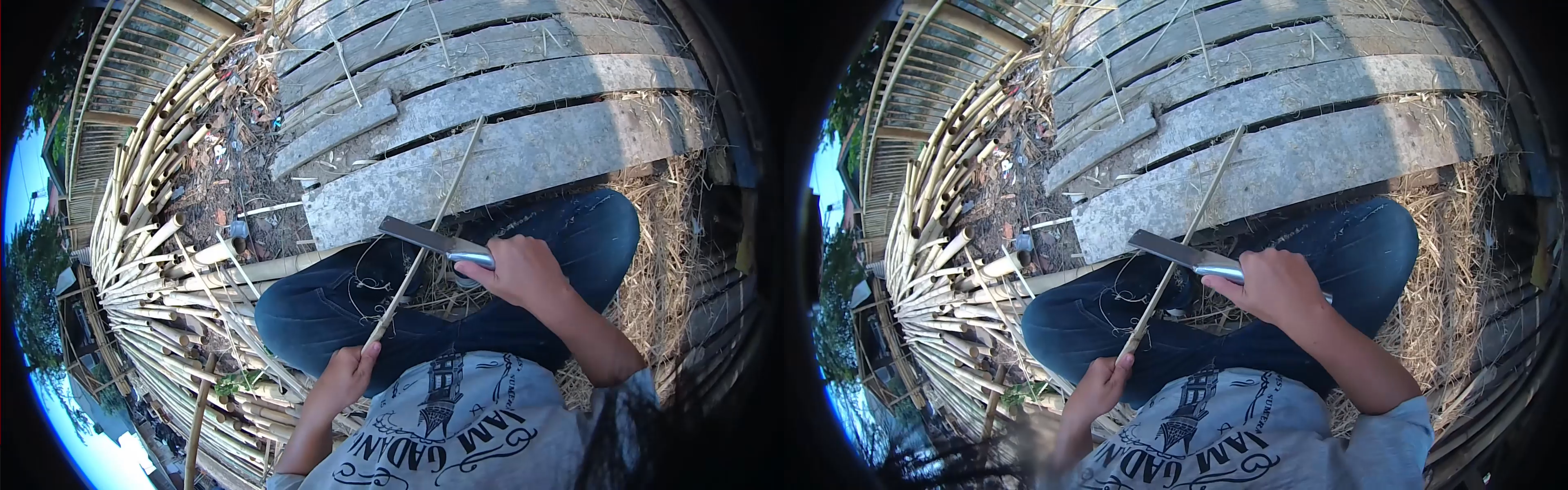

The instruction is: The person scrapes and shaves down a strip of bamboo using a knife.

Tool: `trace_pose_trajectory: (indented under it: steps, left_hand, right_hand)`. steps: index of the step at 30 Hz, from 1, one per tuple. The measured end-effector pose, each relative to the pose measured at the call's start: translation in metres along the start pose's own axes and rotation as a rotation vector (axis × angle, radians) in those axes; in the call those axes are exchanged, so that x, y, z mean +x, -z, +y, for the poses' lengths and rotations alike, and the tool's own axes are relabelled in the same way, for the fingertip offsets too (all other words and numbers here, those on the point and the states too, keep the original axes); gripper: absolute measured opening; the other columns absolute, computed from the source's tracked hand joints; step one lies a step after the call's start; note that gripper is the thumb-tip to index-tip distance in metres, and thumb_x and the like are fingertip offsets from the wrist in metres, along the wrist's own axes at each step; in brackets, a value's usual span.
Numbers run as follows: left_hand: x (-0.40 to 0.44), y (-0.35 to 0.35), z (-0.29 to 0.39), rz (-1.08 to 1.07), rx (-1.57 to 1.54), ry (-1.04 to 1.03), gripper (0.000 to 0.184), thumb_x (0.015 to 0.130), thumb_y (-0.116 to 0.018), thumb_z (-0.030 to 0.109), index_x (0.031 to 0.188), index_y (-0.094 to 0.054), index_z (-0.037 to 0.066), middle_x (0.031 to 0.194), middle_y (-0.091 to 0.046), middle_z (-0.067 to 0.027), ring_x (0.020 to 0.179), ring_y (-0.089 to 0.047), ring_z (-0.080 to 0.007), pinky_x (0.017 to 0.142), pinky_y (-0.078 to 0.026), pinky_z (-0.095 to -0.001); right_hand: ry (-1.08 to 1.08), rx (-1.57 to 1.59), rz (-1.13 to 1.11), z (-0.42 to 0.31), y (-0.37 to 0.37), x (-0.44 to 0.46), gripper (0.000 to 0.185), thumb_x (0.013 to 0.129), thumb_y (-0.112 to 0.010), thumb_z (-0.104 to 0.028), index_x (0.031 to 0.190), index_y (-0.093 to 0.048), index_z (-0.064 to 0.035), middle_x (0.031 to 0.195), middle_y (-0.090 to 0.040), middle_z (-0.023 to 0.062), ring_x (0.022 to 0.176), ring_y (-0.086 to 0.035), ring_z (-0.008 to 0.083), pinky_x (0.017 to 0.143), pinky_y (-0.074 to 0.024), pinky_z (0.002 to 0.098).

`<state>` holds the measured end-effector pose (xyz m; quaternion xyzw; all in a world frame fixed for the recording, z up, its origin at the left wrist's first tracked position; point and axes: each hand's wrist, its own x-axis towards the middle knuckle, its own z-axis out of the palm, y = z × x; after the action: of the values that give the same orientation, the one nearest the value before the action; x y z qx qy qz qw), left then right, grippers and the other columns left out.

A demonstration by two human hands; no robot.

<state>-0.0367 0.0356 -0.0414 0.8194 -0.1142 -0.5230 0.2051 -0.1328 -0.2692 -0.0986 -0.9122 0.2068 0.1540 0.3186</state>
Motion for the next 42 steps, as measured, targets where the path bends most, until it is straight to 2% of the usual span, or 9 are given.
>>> trace_pose_trajectory:
  steps: [5, 13, 18, 20, 23, 25, 32, 41, 42]
  left_hand:
    - [0.001, -0.008, 0.007, 0.111, 0.056, -0.037, 0.054, 0.106, -0.045, 0.036, 0.069, -0.050, -0.003, 0.054, -0.040, -0.0034, 0.056, -0.036, -0.0111, 0.050, -0.034, -0.0342]
    - [-0.002, -0.013, 0.015, 0.170, 0.117, -0.101, 0.046, 0.104, -0.049, 0.031, 0.076, -0.054, -0.006, 0.056, -0.044, -0.0174, 0.053, -0.038, -0.0220, 0.054, -0.039, -0.0413]
    - [0.001, -0.012, 0.014, 0.169, 0.106, -0.077, 0.046, 0.104, -0.049, 0.030, 0.075, -0.054, -0.006, 0.056, -0.043, -0.0181, 0.053, -0.037, -0.0227, 0.054, -0.039, -0.0410]
    - [0.001, -0.012, 0.014, 0.155, 0.128, -0.074, 0.046, 0.104, -0.049, 0.030, 0.075, -0.054, -0.006, 0.056, -0.043, -0.0181, 0.054, -0.037, -0.0228, 0.054, -0.039, -0.0408]
    - [-0.002, -0.010, 0.012, 0.168, 0.116, -0.130, 0.047, 0.103, -0.049, 0.030, 0.075, -0.054, -0.006, 0.056, -0.044, -0.0187, 0.053, -0.037, -0.0239, 0.054, -0.039, -0.0409]
    - [-0.003, -0.008, 0.018, 0.136, 0.133, -0.017, 0.041, 0.103, -0.049, 0.028, 0.082, -0.060, -0.006, 0.070, -0.056, -0.0302, 0.076, -0.056, -0.0515, 0.062, -0.045, -0.0493]
    - [0.000, -0.009, 0.021, 0.103, 0.127, 0.005, 0.040, 0.102, -0.050, 0.028, 0.083, -0.061, -0.005, 0.070, -0.057, -0.0300, 0.076, -0.056, -0.0517, 0.062, -0.045, -0.0502]
    - [0.000, -0.012, 0.018, 0.153, 0.164, -0.020, 0.039, 0.102, -0.050, 0.029, 0.086, -0.061, -0.005, 0.073, -0.058, -0.0305, 0.081, -0.056, -0.0514, 0.064, -0.045, -0.0517]
    - [0.001, -0.013, 0.017, 0.181, 0.123, -0.040, 0.040, 0.102, -0.050, 0.028, 0.081, -0.058, -0.006, 0.066, -0.052, -0.0266, 0.067, -0.047, -0.0432, 0.059, -0.042, -0.0476]
  right_hand:
    - [0.040, -0.019, -0.013, 0.006, -0.008, 0.012, 0.076, 0.082, -0.054, -0.075, 0.063, -0.068, -0.0025, 0.057, -0.063, 0.0180, 0.055, -0.066, 0.0356, 0.052, -0.0541, 0.0441]
    - [0.072, -0.117, 0.097, 0.021, -0.014, 0.001, 0.072, 0.081, -0.056, -0.074, 0.067, -0.067, -0.0041, 0.057, -0.063, 0.0169, 0.054, -0.067, 0.0335, 0.050, -0.0529, 0.0431]
    - [0.030, -0.043, 0.114, -0.014, -0.029, -0.004, 0.071, 0.083, -0.055, -0.073, 0.070, -0.067, -0.0040, 0.057, -0.064, 0.0158, 0.053, -0.067, 0.0320, 0.050, -0.0540, 0.0422]
    - [0.199, -0.087, 0.091, -0.030, -0.037, -0.012, 0.068, 0.086, -0.055, -0.069, 0.071, -0.068, -0.0041, 0.055, -0.063, 0.0155, 0.052, -0.068, 0.0306, 0.048, -0.0535, 0.0394]
    - [0.059, -0.072, 0.137, -0.003, -0.029, 0.003, 0.067, 0.084, -0.058, -0.068, 0.070, -0.066, -0.0033, 0.057, -0.064, 0.0164, 0.053, -0.067, 0.0328, 0.049, -0.0532, 0.0418]
    - [-0.077, -0.094, 0.235, 0.025, -0.012, 0.016, 0.066, 0.086, -0.058, -0.065, 0.069, -0.066, -0.0020, 0.058, -0.064, 0.0167, 0.054, -0.067, 0.0338, 0.050, -0.0534, 0.0425]
    - [0.072, -0.076, -0.014, -0.003, -0.019, -0.004, 0.070, 0.084, -0.057, -0.070, 0.071, -0.068, -0.0024, 0.061, -0.065, 0.0181, 0.057, -0.067, 0.0348, 0.054, -0.0546, 0.0438]
    - [0.021, -0.178, 0.165, 0.024, -0.013, -0.002, 0.069, 0.079, -0.060, -0.072, 0.070, -0.066, -0.0046, 0.058, -0.064, 0.0150, 0.054, -0.067, 0.0318, 0.049, -0.0527, 0.0416]
    - [0.003, -0.180, 0.157, 0.022, -0.013, -0.004, 0.068, 0.079, -0.060, -0.072, 0.070, -0.066, -0.0045, 0.058, -0.064, 0.0149, 0.054, -0.067, 0.0319, 0.049, -0.0527, 0.0416]
